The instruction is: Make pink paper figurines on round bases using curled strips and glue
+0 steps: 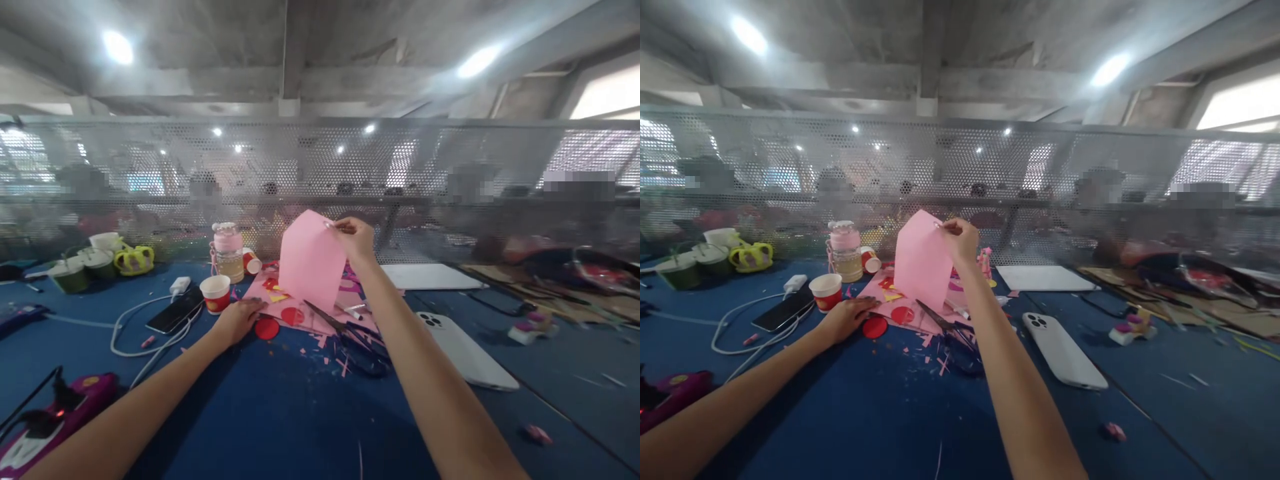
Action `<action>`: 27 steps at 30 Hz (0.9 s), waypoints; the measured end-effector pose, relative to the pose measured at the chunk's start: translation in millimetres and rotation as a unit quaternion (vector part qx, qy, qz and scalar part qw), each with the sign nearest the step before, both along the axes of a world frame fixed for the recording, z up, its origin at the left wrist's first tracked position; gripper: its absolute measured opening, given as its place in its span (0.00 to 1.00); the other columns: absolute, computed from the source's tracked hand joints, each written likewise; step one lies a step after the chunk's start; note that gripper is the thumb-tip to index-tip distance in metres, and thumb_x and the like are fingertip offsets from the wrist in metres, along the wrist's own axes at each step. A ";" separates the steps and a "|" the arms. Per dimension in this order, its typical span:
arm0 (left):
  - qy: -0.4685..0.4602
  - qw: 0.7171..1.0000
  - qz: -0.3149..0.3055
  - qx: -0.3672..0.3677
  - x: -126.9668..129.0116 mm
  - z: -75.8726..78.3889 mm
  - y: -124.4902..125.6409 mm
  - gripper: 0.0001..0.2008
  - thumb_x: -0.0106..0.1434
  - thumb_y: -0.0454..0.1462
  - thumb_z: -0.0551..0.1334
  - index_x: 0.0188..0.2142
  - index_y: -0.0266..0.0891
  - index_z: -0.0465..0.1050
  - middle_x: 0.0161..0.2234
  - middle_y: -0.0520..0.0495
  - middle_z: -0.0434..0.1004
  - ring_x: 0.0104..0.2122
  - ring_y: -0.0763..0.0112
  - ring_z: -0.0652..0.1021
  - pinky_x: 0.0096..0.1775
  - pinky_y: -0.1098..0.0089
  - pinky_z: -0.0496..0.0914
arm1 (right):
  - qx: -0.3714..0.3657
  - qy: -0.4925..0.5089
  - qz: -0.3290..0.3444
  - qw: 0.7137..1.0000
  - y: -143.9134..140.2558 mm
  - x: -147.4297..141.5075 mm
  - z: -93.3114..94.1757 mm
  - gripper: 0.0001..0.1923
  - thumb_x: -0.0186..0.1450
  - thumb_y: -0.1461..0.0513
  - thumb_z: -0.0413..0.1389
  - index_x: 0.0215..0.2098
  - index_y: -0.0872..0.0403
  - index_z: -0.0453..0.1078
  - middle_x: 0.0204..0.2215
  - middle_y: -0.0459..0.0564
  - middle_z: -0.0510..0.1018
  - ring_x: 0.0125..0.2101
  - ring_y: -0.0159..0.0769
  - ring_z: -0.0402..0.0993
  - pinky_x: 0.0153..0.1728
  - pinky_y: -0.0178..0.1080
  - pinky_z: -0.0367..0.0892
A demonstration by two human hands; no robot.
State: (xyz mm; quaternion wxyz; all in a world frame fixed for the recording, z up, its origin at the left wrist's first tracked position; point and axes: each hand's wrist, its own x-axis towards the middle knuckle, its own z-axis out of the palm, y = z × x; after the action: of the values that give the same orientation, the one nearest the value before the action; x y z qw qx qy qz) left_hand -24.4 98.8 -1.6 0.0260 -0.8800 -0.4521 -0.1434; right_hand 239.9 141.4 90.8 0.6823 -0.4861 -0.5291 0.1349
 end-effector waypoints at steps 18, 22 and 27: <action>-0.012 1.000 -0.008 -0.006 0.9 -0.8 -1.5 0.16 0.61 0.33 0.50 0.48 0.38 0.68 0.49 0.46 0.71 0.50 0.69 0.69 0.52 0.68 0.62 | -0.463 -0.303 0.309 0.774 -44.4 -12.0 8.7 0.12 0.46 0.59 0.64 0.26 0.57 0.72 0.28 0.51 0.78 0.29 0.35 0.75 0.27 0.32 0.68; -0.016 1.000 -0.004 -0.006 0.5 -1.9 -0.2 0.17 0.61 0.33 0.50 0.48 0.38 0.67 0.49 0.46 0.70 0.50 0.68 0.70 0.52 0.67 0.62 | -0.426 -0.304 0.212 0.825 -24.5 -1.5 -7.6 0.12 0.49 0.57 0.62 0.18 0.57 0.67 0.20 0.50 0.75 0.25 0.34 0.74 0.25 0.34 0.68; -0.012 1.000 0.000 -0.012 1.1 -1.6 1.2 0.17 0.60 0.32 0.51 0.48 0.37 0.67 0.49 0.45 0.70 0.50 0.67 0.70 0.52 0.65 0.62 | -0.399 -0.322 0.183 0.839 -14.3 -12.2 -24.1 0.09 0.48 0.63 0.62 0.17 0.57 0.67 0.16 0.47 0.73 0.21 0.31 0.72 0.24 0.33 0.67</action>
State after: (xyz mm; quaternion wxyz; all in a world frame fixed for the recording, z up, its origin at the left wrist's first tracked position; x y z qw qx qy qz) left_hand -23.2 100.0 -3.3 0.0097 -0.8784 -0.4541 -0.1486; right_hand 227.6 127.1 66.7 0.1834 -0.6262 -0.6991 0.2925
